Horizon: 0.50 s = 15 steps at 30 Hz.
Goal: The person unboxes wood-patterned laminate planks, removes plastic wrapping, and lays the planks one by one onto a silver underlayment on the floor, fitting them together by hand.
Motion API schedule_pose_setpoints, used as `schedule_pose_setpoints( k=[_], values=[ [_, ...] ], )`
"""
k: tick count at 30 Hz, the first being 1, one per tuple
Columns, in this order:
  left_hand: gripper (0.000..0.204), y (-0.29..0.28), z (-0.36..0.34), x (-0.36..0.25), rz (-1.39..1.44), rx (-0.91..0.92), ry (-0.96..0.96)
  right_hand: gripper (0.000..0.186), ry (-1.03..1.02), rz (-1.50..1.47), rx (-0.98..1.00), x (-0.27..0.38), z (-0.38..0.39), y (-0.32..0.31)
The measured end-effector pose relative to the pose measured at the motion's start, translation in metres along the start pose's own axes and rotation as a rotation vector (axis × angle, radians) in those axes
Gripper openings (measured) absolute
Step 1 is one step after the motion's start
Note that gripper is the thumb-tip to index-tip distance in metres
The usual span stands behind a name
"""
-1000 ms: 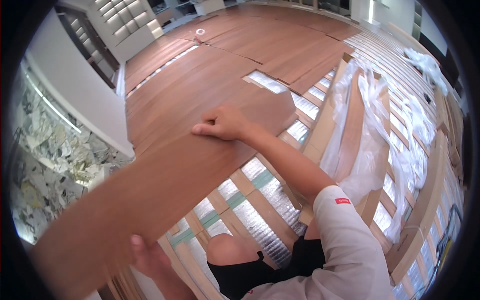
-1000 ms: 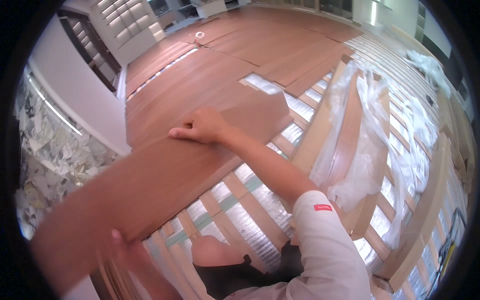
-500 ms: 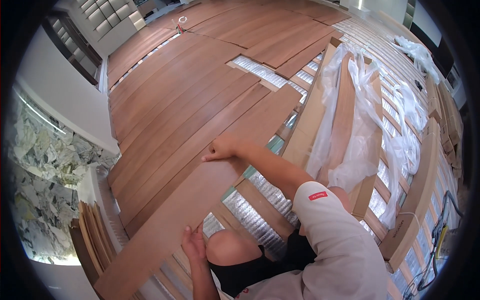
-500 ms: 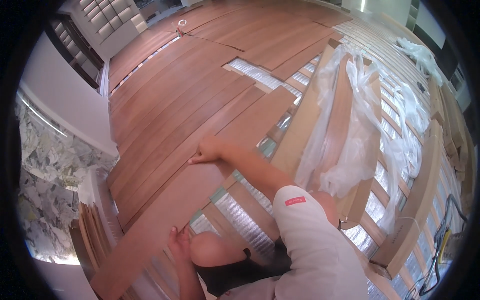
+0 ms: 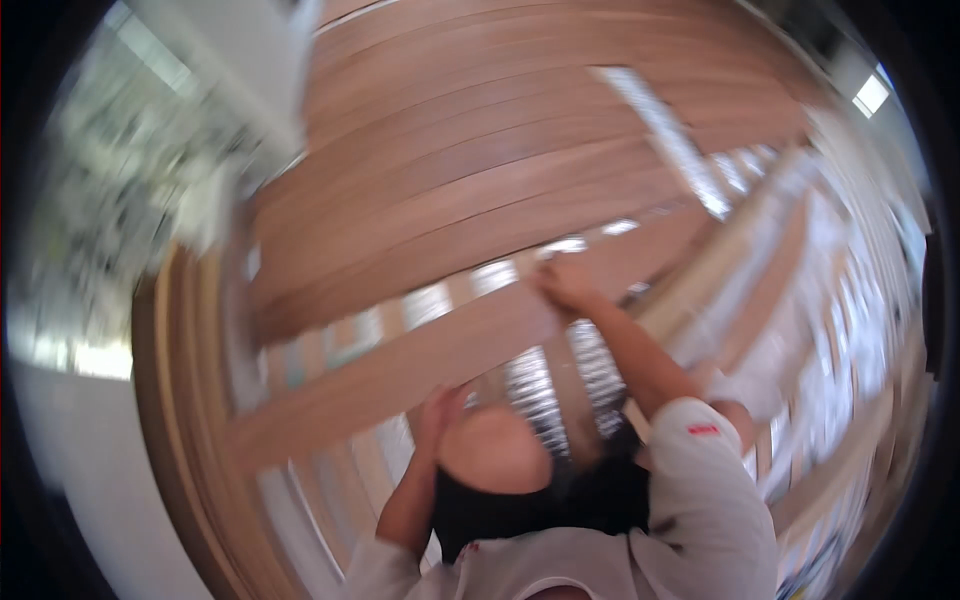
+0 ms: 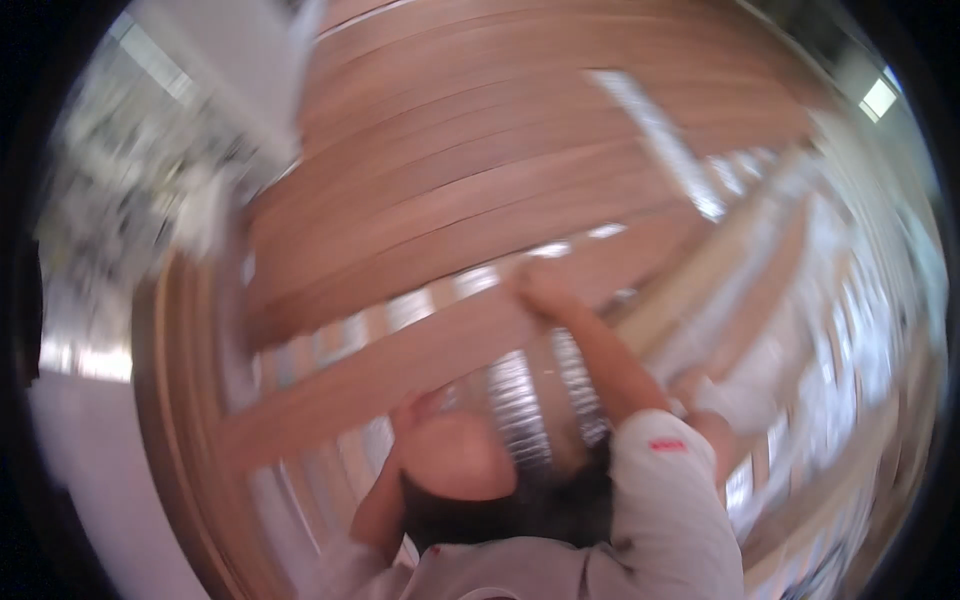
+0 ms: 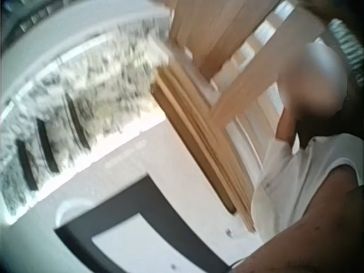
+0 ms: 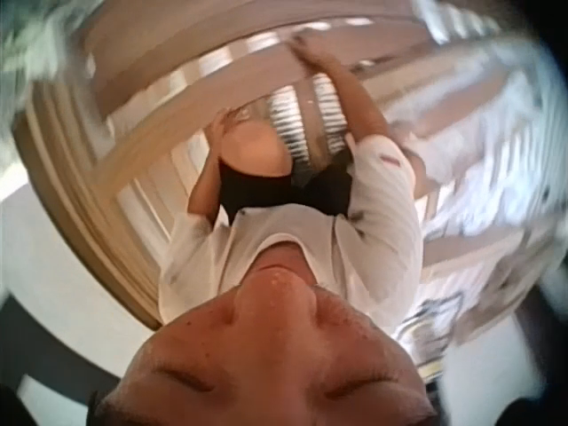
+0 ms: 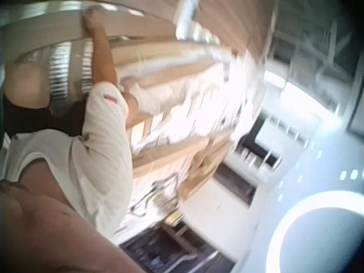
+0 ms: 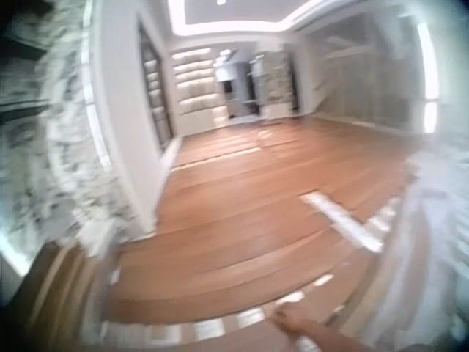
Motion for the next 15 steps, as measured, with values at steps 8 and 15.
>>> schedule_pose_setpoints(
  k=[8, 15],
  values=[
    [0.038, 0.013, -0.03, 0.05, 0.009, 0.135, 0.082, 0.04, -0.119, 0.291, -0.657, -0.048, 0.027, -0.022],
    [0.036, 0.027, -0.072, 0.05, -0.112, 0.233, 0.209, 0.046, 0.613, -0.002, -0.539, -0.21, 0.011, -0.047]
  ],
)
Point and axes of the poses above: each hand's wrist, its own z-axis away from the middle knuckle, its own y-axis out of the palm, x = y × z, the point moved 1 cm from there along -z, towards the middle knuckle, and after that the axes turned 8 degrees about -z, right-handed, at the moved point
